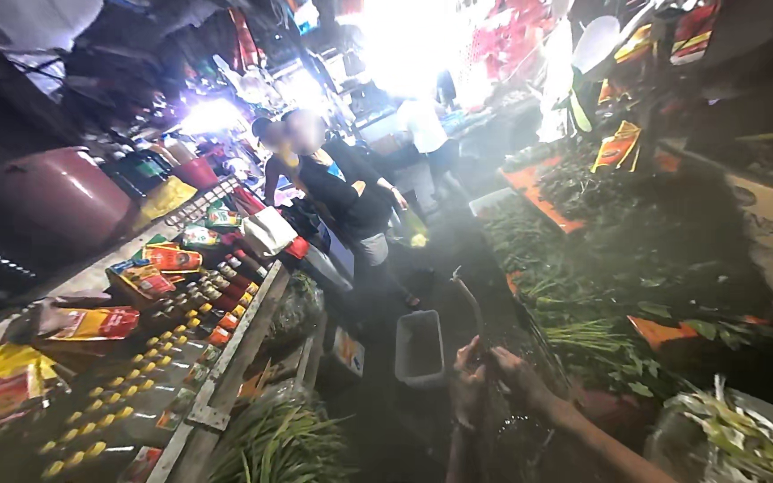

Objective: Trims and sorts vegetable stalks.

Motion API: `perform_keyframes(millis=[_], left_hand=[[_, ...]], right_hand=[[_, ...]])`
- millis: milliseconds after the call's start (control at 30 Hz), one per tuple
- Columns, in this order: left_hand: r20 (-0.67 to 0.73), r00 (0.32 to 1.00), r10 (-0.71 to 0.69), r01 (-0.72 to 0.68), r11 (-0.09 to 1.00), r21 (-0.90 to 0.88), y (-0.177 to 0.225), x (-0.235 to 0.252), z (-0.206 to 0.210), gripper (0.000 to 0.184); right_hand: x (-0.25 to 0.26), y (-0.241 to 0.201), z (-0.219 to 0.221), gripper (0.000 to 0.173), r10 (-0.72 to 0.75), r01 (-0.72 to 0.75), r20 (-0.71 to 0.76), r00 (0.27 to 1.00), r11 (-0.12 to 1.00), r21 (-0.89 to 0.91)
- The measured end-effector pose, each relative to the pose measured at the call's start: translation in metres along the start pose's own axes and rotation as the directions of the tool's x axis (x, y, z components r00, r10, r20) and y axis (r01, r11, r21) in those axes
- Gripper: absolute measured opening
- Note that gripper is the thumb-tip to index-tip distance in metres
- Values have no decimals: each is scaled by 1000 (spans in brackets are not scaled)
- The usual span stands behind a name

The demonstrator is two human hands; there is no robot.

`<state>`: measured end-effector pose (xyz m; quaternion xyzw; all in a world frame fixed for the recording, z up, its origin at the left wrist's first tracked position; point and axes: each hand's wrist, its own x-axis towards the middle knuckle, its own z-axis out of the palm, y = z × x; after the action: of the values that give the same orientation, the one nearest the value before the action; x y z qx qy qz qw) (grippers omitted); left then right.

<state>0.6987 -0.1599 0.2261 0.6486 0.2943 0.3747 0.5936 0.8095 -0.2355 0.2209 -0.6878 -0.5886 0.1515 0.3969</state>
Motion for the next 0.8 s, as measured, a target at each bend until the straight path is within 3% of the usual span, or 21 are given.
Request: perform_keyframes(millis=[67,133,233,300,433,533,600,633,700,733,800], left_hand=[[-1,998,-69,68,994,-81,-1,-1,3,45],[21,993,-113,115,989,-94,1,-2,3,41],[74,987,-141,144,989,-42,3,-3,5,37],[145,977,-156,159,987,-6,3,-5,5,37],[322,936,-144,117,988,102,2,-16,-6,36],[425,884,-193,142,979,149,1,-25,-17,35],[485,844,-229,155,970,189,-1,-32,-28,34],[505,825,-252,164,963,213,-2,-35,-34,32],[529,792,-306,195,947,257,-7,-40,-51,31],[529,787,-319,202,942,268,-13,-42,-61,30],[466,827,-315,211,942,262,-27,-43,-84,31]], right_hand=[[-5,-3,0,35,-18,7,-77,997,991,-136],[-9,-2,3,29,-129,52,-245,961,953,-298],[-14,0,0,14,-241,86,-314,918,896,-435],[-15,9,-4,9,-356,158,-299,885,835,-528],[-27,22,-28,10,-412,264,-160,897,790,-553],[-37,28,-65,13,-383,245,-140,913,789,-563],[-45,30,-102,18,-285,165,-125,950,801,-575],[-49,32,-124,20,-222,120,-107,969,804,-583],[-57,22,-177,30,86,-71,-1,996,815,-575],[-59,29,-197,32,183,-165,-27,983,800,-577],[-62,75,-220,26,69,-239,-304,950,789,-566]])
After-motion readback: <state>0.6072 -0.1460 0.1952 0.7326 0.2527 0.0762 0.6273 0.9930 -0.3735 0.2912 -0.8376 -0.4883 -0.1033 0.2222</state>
